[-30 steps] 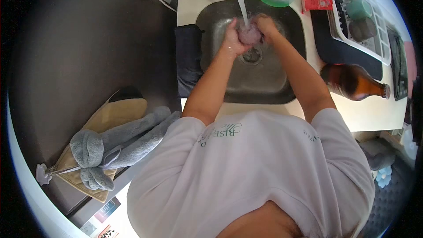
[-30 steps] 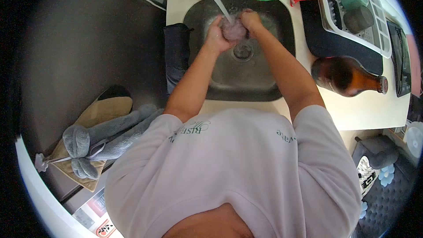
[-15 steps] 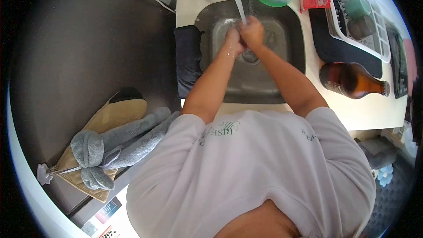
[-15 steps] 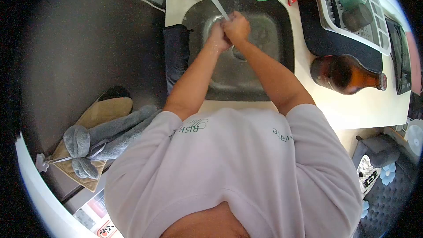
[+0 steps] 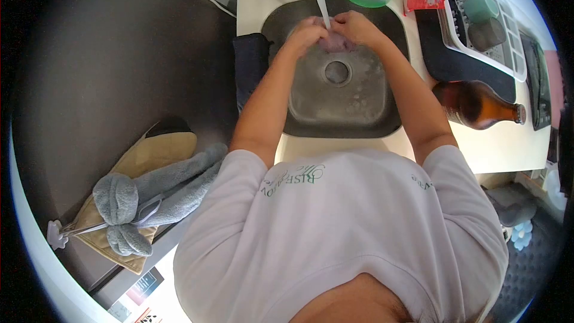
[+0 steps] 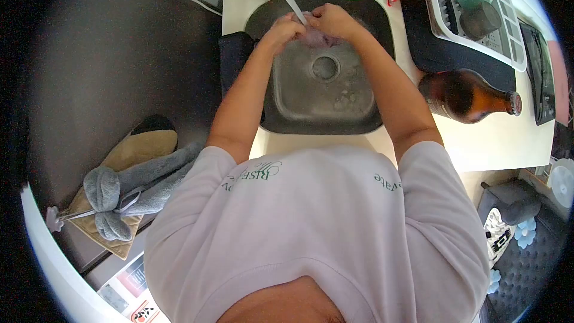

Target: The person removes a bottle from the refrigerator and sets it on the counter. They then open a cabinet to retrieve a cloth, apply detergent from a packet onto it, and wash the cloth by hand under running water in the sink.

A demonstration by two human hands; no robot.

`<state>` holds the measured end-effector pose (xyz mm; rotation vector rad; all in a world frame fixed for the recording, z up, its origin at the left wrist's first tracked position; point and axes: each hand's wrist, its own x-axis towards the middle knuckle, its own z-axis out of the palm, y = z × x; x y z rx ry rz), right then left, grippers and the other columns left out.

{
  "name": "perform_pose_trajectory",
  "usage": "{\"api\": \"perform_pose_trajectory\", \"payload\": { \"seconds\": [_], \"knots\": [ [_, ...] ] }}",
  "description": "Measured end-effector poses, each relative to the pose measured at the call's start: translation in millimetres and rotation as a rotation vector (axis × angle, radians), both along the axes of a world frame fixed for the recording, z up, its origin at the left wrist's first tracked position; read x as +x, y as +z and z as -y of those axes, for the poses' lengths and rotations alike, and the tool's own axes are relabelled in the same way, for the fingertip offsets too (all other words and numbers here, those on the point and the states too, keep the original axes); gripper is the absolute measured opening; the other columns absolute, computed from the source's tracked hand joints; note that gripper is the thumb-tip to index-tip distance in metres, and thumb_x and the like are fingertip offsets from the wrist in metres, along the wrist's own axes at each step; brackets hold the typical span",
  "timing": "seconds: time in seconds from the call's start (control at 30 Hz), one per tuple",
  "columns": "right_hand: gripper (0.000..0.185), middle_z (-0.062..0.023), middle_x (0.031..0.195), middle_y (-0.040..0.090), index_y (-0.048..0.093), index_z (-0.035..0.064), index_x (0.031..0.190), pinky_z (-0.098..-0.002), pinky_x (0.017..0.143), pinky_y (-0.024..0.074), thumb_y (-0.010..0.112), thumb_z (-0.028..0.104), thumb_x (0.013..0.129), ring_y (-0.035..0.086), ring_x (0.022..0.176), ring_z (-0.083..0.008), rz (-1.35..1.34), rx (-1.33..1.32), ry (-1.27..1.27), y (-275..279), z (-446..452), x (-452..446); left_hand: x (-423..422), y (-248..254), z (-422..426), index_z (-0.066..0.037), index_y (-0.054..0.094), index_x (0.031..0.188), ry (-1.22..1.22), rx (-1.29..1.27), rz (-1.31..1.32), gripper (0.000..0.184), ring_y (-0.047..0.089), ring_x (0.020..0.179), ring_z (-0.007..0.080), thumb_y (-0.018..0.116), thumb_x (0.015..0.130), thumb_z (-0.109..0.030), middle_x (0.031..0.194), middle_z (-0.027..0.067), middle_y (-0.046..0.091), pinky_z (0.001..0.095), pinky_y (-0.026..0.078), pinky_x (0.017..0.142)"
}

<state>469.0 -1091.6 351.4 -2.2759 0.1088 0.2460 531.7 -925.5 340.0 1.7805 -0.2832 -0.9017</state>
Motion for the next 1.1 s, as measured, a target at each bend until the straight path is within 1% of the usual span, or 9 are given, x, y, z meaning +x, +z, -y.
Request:
{"api": "perform_pose_trajectory", "payload": {
  "seconds": [0.1, 0.3, 0.43, 0.53, 0.63, 0.73, 0.93, 1.0, 1.1],
  "knots": [
    [0.03, -0.008, 0.071, 0.063, 0.067, 0.0038, 0.089, -0.03, 0.061, 0.046, 0.061, 0.032, 0.082, 0.057, 0.065, -0.0131, 0.203, 0.106, -0.079, 20, -11, -10, -14, -12, 4, -0.003, 0.06, 0.103, -0.069, 0.064, 0.087, 0.044, 0.06, 0.088, 0.0189, 0.068, 0.062, -0.015, 0.095, 0.0082, 0.063, 0.0302, 0.045, 0.075],
    [0.025, -0.0055, 0.069, 0.06, 0.065, 0.0024, 0.082, -0.027, 0.057, 0.0447, 0.067, 0.027, 0.077, 0.054, 0.062, -0.0089, 0.207, 0.797, -0.513, 41, -2, -12, -34, -16, -2, 0.0, 0.064, 0.093, -0.061, 0.314, 0.093, 0.036, 0.061, 0.078, 0.0199, 0.065, 0.064, -0.021, 0.086, 0.0099, 0.065, 0.0313, 0.047, 0.071],
    [0.039, -0.0102, 0.085, 0.066, 0.068, 0.0066, 0.087, -0.0351, 0.07, 0.0479, 0.059, 0.044, 0.081, 0.062, 0.077, -0.0215, 0.138, 0.097, -0.474, -13, 28, -6, -21, -30, -11, 0.0, 0.063, 0.093, 0.076, -0.061, -0.04, 0.03, 0.061, 0.075, 0.0189, 0.058, 0.071, -0.02, 0.083, 0.0091, 0.064, 0.0317, 0.047, 0.068],
    [0.051, -0.0127, 0.102, 0.064, 0.066, 0.0095, 0.102, -0.0408, 0.084, 0.0442, 0.051, 0.055, 0.082, 0.06, 0.095, -0.0285, -0.214, 0.221, -0.342, -85, 26, 3, -14, -10, 1, -0.002, 0.063, 0.093, 0.145, -0.27, -0.181, 0.026, 0.061, 0.074, 0.0184, 0.054, 0.077, -0.021, 0.081, 0.0088, 0.064, 0.0336, 0.048, 0.067],
    [0.056, -0.0126, 0.111, 0.06, 0.059, 0.0124, 0.116, -0.0421, 0.09, 0.0404, 0.046, 0.057, 0.084, 0.055, 0.103, -0.0282, -0.563, 1.338, -0.557, -57, -12, -21, -16, 19, 7, -0.004, 0.062, 0.093, 0.139, -0.468, -0.458, 0.023, 0.061, 0.079, 0.0193, 0.054, 0.081, -0.022, 0.084, 0.0093, 0.063, 0.0362, 0.048, 0.071],
    [0.058, -0.012, 0.115, 0.057, 0.054, 0.0115, 0.12, -0.0407, 0.088, 0.0412, 0.046, 0.056, 0.085, 0.053, 0.105, -0.0257, -0.223, 1.567, -0.379, -40, -38, -33, 5, 3, -1, -0.005, 0.061, 0.094, 0.089, -0.593, -0.617, 0.022, 0.06, 0.087, 0.022, 0.054, 0.084, -0.024, 0.092, 0.0111, 0.063, 0.0398, 0.048, 0.078],
    [0.035, -0.0097, 0.091, 0.064, 0.062, 0.0053, 0.102, -0.0367, 0.075, 0.0478, 0.058, 0.034, 0.082, 0.06, 0.082, -0.0192, -0.348, 1.689, -0.28, -39, 1, -25, 3, -26, -32, -0.005, 0.057, 0.098, 0.444, -0.521, -0.749, 0.024, 0.059, 0.092, 0.0262, 0.054, 0.085, -0.025, 0.099, 0.0107, 0.059, 0.0435, 0.047, 0.085],
    [0.027, -0.0083, 0.083, 0.065, 0.064, 0.0054, 0.094, -0.038, 0.07, 0.0489, 0.062, 0.028, 0.079, 0.061, 0.074, -0.0194, -0.066, 1.242, -0.498, -37, -25, -21, -16, -39, -24, -0.005, 0.055, 0.092, 0.599, -0.613, -0.86, 0.018, 0.06, 0.084, 0.0239, 0.056, 0.084, -0.02, 0.088, 0.007, 0.057, 0.0417, 0.049, 0.08],
    [0.021, -0.0107, 0.077, 0.065, 0.064, 0.0076, 0.082, -0.0402, 0.064, 0.0497, 0.07, 0.023, 0.069, 0.063, 0.07, -0.0273, 0.225, 0.534, -0.532, -45, -78, -23, -19, -121, -13, -0.007, 0.057, 0.1, 0.19, -0.943, -0.792, 0.029, 0.059, 0.093, 0.0269, 0.054, 0.084, -0.031, 0.102, 0.0115, 0.059, 0.0441, 0.047, 0.084]
  ]
}}
